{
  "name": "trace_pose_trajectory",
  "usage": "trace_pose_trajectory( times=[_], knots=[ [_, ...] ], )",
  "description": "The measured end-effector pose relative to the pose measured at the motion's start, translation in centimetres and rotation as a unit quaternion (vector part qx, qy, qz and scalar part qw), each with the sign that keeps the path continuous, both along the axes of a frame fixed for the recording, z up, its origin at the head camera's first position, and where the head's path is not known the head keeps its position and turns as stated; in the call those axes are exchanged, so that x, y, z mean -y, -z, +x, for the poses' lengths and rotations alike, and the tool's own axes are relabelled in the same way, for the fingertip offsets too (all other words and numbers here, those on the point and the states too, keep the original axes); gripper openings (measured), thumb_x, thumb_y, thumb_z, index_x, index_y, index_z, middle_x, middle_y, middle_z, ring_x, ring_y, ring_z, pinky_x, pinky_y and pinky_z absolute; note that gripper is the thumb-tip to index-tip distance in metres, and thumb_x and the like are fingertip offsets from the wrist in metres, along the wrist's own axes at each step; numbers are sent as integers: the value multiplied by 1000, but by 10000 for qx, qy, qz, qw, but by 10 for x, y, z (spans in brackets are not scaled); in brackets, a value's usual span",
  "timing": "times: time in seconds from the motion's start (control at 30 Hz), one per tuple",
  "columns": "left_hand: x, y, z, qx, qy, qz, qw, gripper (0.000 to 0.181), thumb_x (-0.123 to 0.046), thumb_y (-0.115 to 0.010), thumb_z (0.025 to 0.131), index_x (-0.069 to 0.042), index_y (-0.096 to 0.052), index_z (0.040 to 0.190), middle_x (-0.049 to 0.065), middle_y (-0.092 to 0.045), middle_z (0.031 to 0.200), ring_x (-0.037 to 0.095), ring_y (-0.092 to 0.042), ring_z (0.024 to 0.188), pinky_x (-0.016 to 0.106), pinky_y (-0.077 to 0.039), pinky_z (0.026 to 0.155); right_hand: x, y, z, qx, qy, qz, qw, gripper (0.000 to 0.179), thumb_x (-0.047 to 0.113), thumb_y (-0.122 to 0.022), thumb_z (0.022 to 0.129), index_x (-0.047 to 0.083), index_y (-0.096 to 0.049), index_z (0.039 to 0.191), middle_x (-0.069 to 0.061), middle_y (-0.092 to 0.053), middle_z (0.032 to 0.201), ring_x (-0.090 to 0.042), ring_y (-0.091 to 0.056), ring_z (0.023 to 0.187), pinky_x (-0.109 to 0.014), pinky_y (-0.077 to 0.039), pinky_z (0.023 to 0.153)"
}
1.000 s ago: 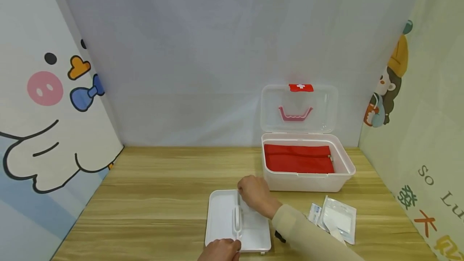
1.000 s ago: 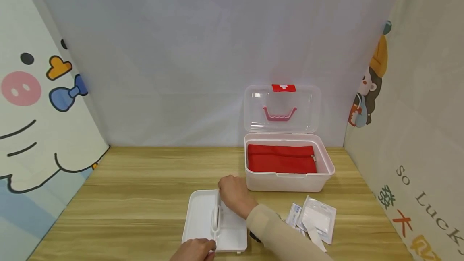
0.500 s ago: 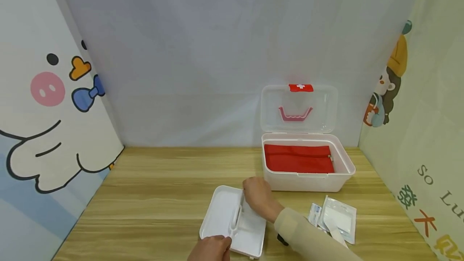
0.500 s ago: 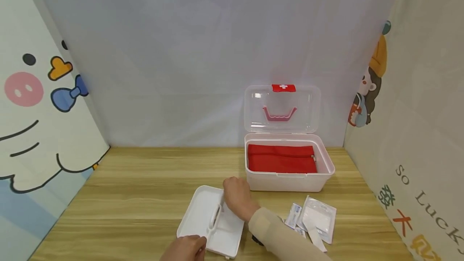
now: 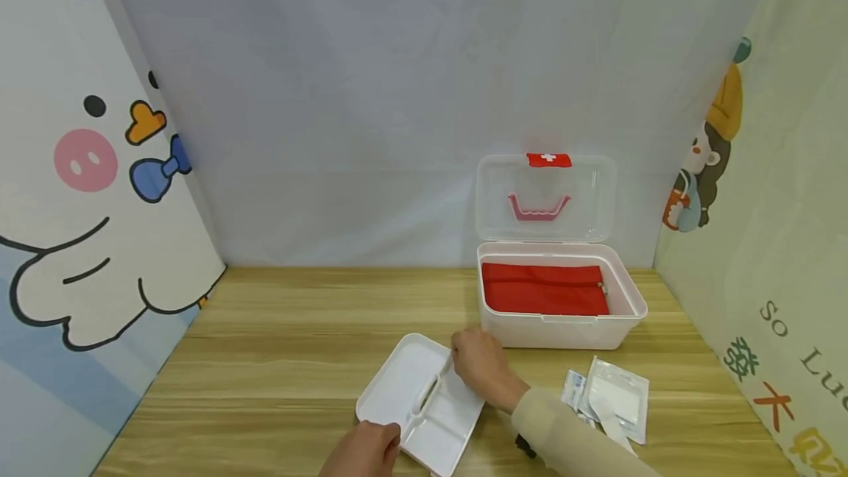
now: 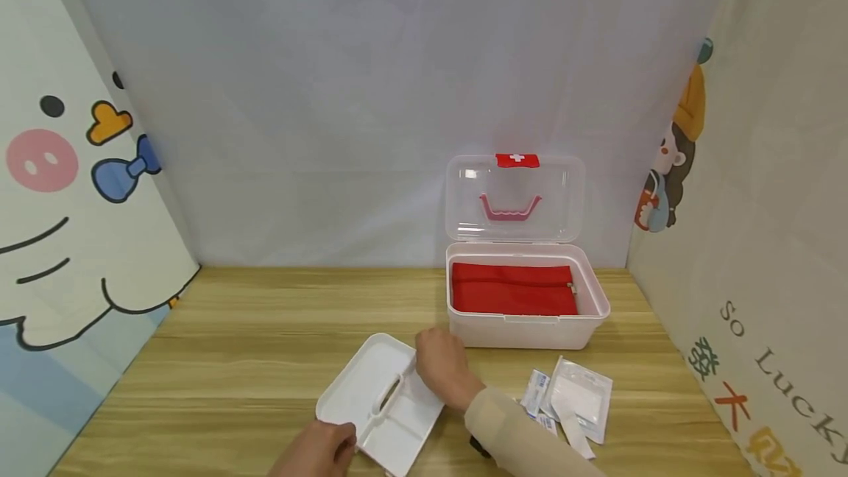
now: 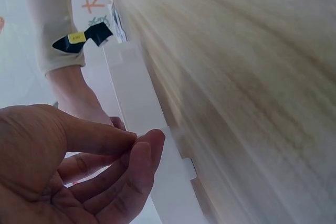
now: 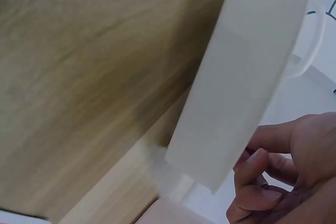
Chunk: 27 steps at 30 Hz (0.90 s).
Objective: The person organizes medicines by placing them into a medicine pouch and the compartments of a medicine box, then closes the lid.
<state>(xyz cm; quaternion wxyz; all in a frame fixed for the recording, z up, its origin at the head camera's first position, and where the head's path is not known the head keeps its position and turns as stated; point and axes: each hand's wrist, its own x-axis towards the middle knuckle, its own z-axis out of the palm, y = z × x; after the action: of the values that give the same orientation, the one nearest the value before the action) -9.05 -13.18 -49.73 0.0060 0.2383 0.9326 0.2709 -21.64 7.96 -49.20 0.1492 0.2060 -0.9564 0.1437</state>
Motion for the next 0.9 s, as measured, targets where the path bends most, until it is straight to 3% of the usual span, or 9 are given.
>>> trace_pose_trajectory(
  times=[0.1, 0.27, 0.5, 0.9],
  knots=[
    [5, 0, -2, 126, -31, 183, 9997, 30, 9, -62, 77, -14, -47, 64, -13, -37, 56, -1, -26, 52, 16, -28, 49, -5, -2, 3, 143, -23, -127, 9998, 27, -2, -65, 73, 16, -56, 55, 3, -52, 53, -12, -44, 53, -26, -34, 48],
    [13, 1, -8, -35, -222, 174, 9996, 21, 5, -67, 81, -11, -59, 70, -7, -54, 62, -1, -37, 56, 18, -36, 52, -14, -2, 7, 326, 51, -202, 9992, 22, 1, -69, 75, 15, -61, 59, 4, -56, 56, -11, -46, 54, -25, -35, 49],
    [18, -1, -16, 450, -508, 567, 9961, 11, 1, -63, 86, -6, -68, 78, -4, -62, 67, -1, -46, 60, 20, -41, 54, -23, 1, 14, 348, 107, -360, 9987, 19, 2, -70, 73, 15, -63, 62, 4, -58, 57, -13, -48, 55, -25, -36, 50],
    [17, -5, -30, 250, -1016, 383, 9938, 5, -7, -70, 85, -2, -71, 84, 4, -71, 75, 13, -65, 70, 24, -51, 61, -33, 2, 27, 446, 255, -358, 9980, 21, 7, -75, 74, 15, -62, 60, 4, -56, 56, -12, -49, 53, -26, -36, 49]
  ],
)
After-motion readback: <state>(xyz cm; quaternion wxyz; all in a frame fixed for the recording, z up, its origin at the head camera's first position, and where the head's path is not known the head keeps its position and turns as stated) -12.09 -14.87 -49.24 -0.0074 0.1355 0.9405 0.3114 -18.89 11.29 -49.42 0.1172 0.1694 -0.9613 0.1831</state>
